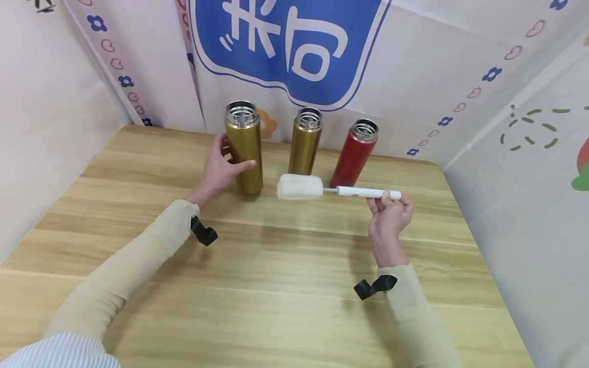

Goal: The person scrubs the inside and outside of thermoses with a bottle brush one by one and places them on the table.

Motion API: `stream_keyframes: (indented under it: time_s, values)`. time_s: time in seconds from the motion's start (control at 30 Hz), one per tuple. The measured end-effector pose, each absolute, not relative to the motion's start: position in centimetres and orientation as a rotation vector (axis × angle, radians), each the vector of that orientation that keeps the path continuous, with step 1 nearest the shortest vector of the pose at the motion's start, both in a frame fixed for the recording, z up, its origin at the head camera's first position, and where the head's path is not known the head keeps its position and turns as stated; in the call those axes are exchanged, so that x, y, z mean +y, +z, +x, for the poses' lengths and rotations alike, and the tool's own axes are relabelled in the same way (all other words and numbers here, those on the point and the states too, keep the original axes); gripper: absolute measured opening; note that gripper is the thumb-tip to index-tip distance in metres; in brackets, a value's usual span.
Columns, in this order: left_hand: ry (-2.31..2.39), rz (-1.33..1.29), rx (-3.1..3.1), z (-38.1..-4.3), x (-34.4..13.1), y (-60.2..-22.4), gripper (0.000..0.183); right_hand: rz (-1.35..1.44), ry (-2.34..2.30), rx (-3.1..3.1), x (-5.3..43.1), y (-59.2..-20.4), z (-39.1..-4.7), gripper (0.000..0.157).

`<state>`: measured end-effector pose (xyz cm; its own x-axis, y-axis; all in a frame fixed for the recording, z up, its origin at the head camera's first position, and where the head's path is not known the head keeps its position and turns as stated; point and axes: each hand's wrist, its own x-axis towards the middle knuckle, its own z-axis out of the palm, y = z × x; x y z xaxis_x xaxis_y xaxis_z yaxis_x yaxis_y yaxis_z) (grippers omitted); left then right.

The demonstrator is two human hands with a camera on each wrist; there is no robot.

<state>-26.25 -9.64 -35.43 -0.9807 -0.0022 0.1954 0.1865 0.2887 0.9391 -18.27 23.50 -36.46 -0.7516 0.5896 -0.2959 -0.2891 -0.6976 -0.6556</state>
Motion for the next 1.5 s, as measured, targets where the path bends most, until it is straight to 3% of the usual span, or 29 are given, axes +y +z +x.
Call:
stream_keyframes:
  time_s: [0.77,1.1,1.27,1.4,1.5]
  values:
    - [-1.664,-0.07,-2.466,-30.8,-12.4,-38.7,0.083,-0.738,2.485,-1.01,25.9,-40.4,-14.4,0.023]
    - [-1.589,-0.109,-2.512,-31.5,-12.2,-38.9,0.091,-0.749,2.48,-0.977,26.9,-40.7,-14.3,0.025]
    - [-1.499,-0.072,-2.324,-29.9,-11.0,-38.9,0.099,-0.761,2.48,-0.958,27.5,-40.8,-14.3,0.026]
    - [-1.438,-0.3,-1.945,-27.9,-7.9,-38.6,0.079,-0.768,2.469,-0.938,28.0,-40.8,-14.2,0.025]
    - [-1.408,-0.522,-1.806,-27.3,-5.1,-38.3,0.075,-0.76,2.46,-0.94,28.2,-40.8,-14.1,0.025]
